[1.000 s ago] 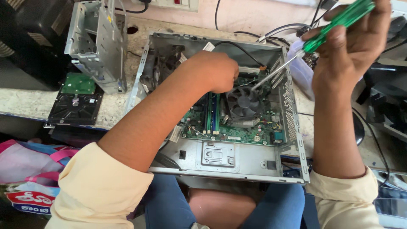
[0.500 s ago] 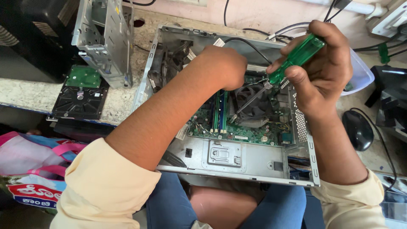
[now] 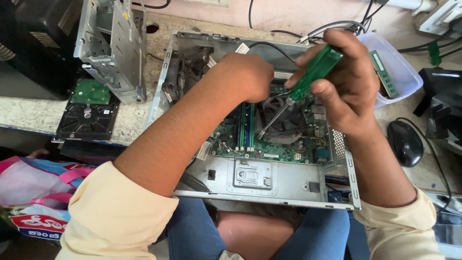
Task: The person uses a green-handled screwdriver to tighten screws on the motherboard inside an open computer case. They adjust internal cables and components while the case rests on their lap.
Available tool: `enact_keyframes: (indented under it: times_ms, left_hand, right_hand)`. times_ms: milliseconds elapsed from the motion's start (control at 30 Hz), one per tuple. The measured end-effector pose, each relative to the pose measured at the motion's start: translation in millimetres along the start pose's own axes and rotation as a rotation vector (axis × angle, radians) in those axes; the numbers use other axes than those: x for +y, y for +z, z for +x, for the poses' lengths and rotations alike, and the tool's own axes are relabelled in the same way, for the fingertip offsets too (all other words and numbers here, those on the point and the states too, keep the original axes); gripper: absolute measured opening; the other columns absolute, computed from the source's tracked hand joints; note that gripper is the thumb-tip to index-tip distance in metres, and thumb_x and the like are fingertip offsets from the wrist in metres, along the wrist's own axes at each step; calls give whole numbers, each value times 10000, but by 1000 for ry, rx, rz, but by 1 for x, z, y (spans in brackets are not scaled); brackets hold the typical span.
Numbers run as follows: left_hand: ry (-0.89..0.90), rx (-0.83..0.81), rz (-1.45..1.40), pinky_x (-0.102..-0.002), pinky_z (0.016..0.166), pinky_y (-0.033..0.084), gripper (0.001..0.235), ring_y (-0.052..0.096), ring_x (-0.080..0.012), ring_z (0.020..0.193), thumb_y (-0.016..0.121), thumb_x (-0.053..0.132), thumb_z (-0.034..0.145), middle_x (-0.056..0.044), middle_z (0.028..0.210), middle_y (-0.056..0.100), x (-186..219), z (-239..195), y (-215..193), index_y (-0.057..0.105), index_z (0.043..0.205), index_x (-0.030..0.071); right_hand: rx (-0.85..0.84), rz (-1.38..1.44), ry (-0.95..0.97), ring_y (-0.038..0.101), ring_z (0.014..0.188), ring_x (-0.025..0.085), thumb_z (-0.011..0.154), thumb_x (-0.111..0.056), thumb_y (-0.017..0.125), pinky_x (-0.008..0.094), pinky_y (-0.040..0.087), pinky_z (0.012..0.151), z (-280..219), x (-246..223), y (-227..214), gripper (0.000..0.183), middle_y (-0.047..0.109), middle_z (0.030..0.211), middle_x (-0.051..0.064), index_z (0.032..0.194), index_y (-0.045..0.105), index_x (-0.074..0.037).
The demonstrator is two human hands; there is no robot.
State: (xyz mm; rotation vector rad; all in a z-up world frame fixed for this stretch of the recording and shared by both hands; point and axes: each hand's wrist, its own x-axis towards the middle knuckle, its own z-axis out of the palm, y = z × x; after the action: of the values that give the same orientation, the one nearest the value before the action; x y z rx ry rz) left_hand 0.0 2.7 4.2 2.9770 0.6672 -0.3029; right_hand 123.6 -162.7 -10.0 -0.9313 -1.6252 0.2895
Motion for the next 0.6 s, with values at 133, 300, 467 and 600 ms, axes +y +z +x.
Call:
enact_keyframes:
  times_ms: [133, 300, 467, 600]
  left_hand:
    - [-16, -51, 31, -507, 877, 575, 320, 721, -319, 1059, 613, 200, 894, -110, 1177, 739, -1, 0, -2, 753, 1173, 132]
    - [-54, -87, 39, -526, 886, 574, 331, 724, -326, 1067, 613, 186, 898, -110, 1196, 734, -4, 4, -6, 743, 1198, 139]
    - [-43, -34, 0, -517, 898, 564, 344, 696, -332, 1106, 621, 269, 908, -115, 1235, 710, -10, 2, -5, 727, 1211, 146]
    - [-48, 7, -56, -510, 886, 566, 386, 705, -333, 1086, 619, 194, 874, -112, 1216, 719, -16, 0, -9, 682, 1254, 175]
  right_hand:
    - [-11, 89, 99, 740, 1102, 267, 1047, -144, 651, 383, 636, 982, 2, -9, 1, 554, 624, 1294, 196, 1475, 319, -26]
    - [-21, -106, -58, 726, 1002, 235, 1057, -54, 715, 374, 641, 907, 8, -5, 1, 494, 626, 1215, 176, 1488, 475, -30]
    - [-102, -84, -50, 709, 920, 220, 926, -46, 761, 370, 648, 821, 28, -6, -4, 468, 562, 1185, 175, 1346, 564, 22]
    - [-292, 157, 56, 719, 1142, 278, 1028, -29, 672, 394, 639, 1010, 40, -8, -9, 403, 629, 1290, 221, 1399, 516, -5]
